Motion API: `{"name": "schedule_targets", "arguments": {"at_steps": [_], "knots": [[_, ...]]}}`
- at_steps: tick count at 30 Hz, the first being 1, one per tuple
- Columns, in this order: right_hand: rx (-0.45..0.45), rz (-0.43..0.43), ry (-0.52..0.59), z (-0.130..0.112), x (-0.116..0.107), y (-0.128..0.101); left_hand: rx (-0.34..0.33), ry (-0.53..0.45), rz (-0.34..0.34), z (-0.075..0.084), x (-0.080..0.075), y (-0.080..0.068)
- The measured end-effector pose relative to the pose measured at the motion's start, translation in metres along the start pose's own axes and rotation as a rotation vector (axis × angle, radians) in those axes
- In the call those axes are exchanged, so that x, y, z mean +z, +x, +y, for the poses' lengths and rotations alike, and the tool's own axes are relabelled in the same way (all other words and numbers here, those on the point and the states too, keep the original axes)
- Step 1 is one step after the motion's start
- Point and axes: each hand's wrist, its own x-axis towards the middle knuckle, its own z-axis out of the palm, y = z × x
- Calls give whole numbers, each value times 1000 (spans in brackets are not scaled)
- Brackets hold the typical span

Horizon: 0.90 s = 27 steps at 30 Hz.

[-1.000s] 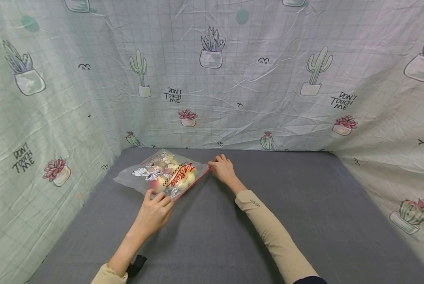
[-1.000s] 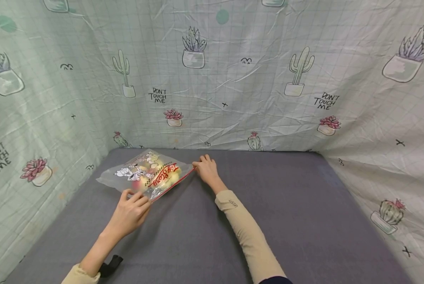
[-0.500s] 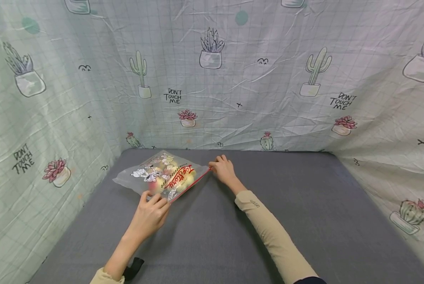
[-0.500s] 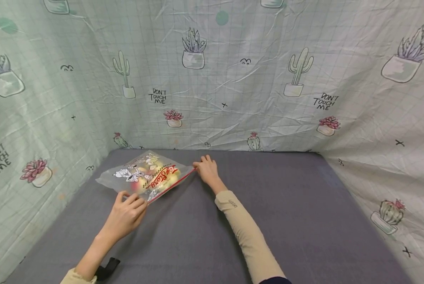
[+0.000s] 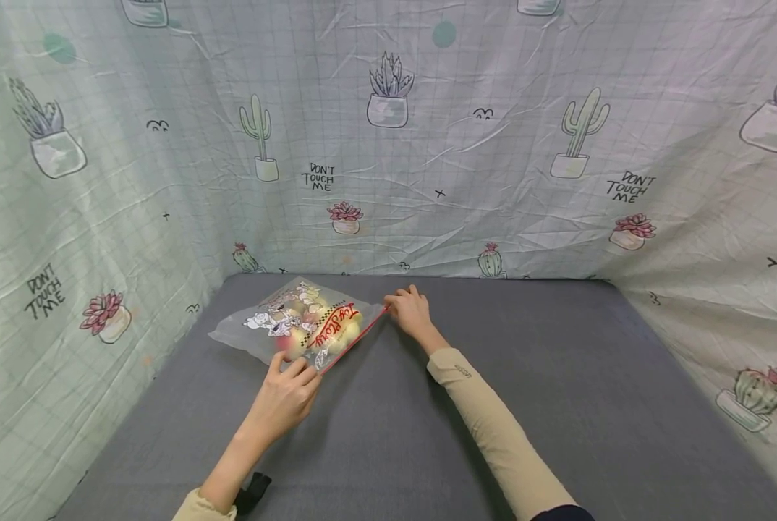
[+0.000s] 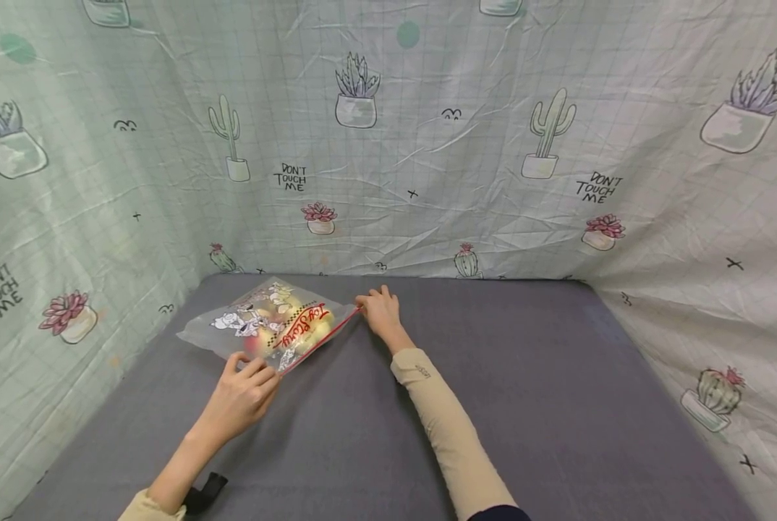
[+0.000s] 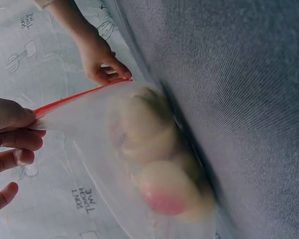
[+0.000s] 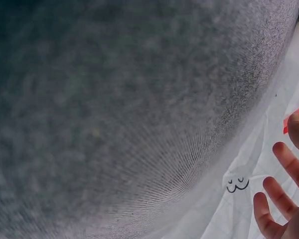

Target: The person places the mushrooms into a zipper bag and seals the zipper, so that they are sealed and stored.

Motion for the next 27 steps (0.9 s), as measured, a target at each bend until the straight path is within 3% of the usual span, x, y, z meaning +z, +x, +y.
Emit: {"name": "schedule_targets", "arguments": {"at_steps": [10,14,21,27], "knots": [[-5,-69,102,4,-2,0,-13,-51,-90,4,4,-5],[-71,-110,143,3,-3,-5,2,-57,-132,8,10,-8],[-209,-73,125,0,-9,-17,19,-68,-265,16,19,-10],[-280,-123,138,-4,-17,-30,6,-82,-358,17,20,-14]]}}
